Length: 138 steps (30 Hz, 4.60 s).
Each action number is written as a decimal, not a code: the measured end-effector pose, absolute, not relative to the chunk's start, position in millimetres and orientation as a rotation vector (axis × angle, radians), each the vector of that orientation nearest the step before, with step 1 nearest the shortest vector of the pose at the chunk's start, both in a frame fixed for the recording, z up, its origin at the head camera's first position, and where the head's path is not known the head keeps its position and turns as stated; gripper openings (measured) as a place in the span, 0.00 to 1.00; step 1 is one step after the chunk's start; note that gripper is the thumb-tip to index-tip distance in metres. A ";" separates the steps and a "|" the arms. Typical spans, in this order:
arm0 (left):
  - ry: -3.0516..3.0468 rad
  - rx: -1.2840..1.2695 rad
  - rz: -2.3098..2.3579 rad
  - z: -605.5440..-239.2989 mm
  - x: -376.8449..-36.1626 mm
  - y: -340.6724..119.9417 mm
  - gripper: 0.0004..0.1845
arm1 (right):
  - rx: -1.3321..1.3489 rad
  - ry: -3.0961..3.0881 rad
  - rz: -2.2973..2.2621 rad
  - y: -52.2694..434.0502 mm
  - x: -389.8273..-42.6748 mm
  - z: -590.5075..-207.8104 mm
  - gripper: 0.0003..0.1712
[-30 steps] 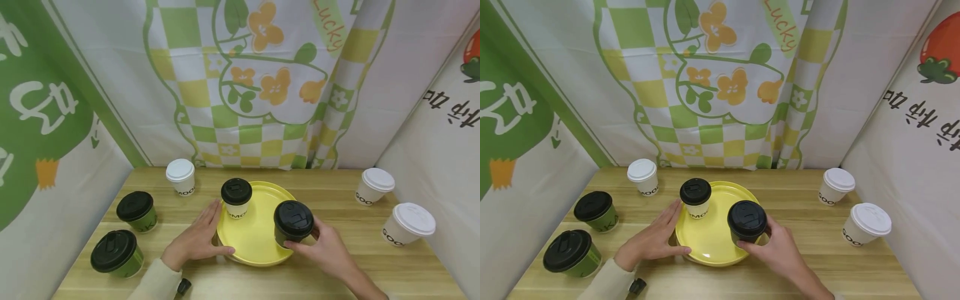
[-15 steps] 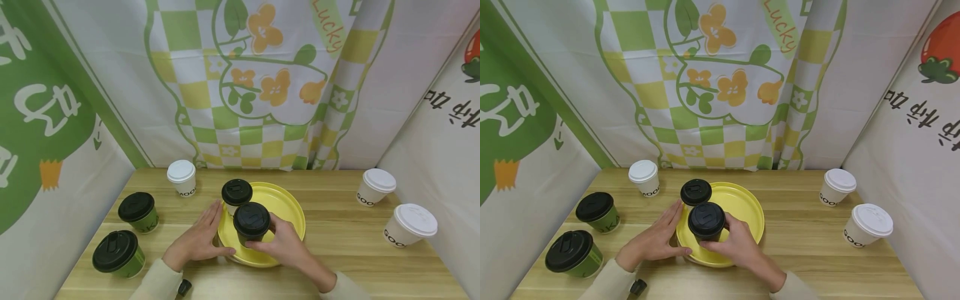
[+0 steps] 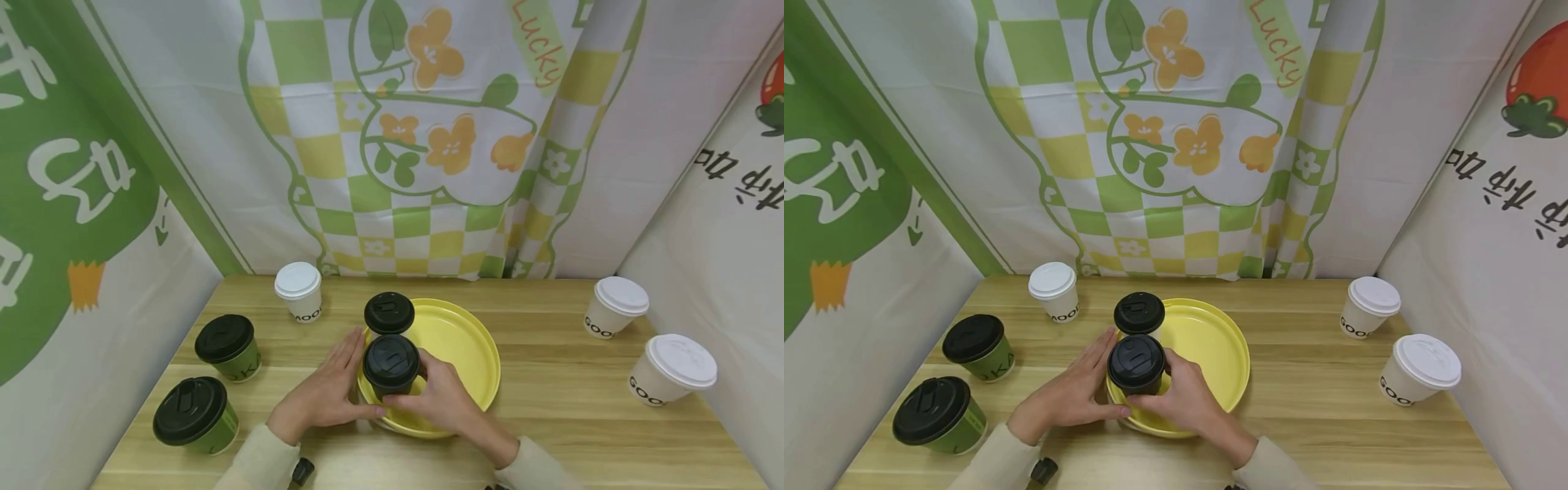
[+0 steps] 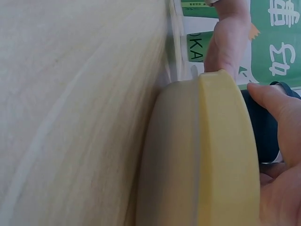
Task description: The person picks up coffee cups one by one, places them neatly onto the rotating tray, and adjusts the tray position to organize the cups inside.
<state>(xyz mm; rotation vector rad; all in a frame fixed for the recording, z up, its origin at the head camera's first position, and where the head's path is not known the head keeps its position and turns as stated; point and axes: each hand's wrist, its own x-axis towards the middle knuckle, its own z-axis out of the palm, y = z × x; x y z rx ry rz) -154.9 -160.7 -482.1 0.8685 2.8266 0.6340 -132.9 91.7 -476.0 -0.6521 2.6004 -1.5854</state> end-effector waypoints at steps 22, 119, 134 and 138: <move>2.825 0.876 0.662 -482.0 -155.8 -160.5 0.72 | -0.623 2.684 -1.478 100.1 -125.1 -479.6 0.48; 2.755 0.808 0.608 -469.2 -153.7 -158.3 0.67 | -0.118 3.027 -1.529 238.6 -102.9 -424.1 0.48; 2.763 0.792 0.605 -467.5 -153.1 -160.5 0.68 | -0.393 2.725 -1.725 125.1 -120.9 -443.2 0.47; 2.774 0.802 0.606 -467.4 -152.0 -162.2 0.68 | -0.441 2.706 -1.733 104.8 -126.5 -452.6 0.48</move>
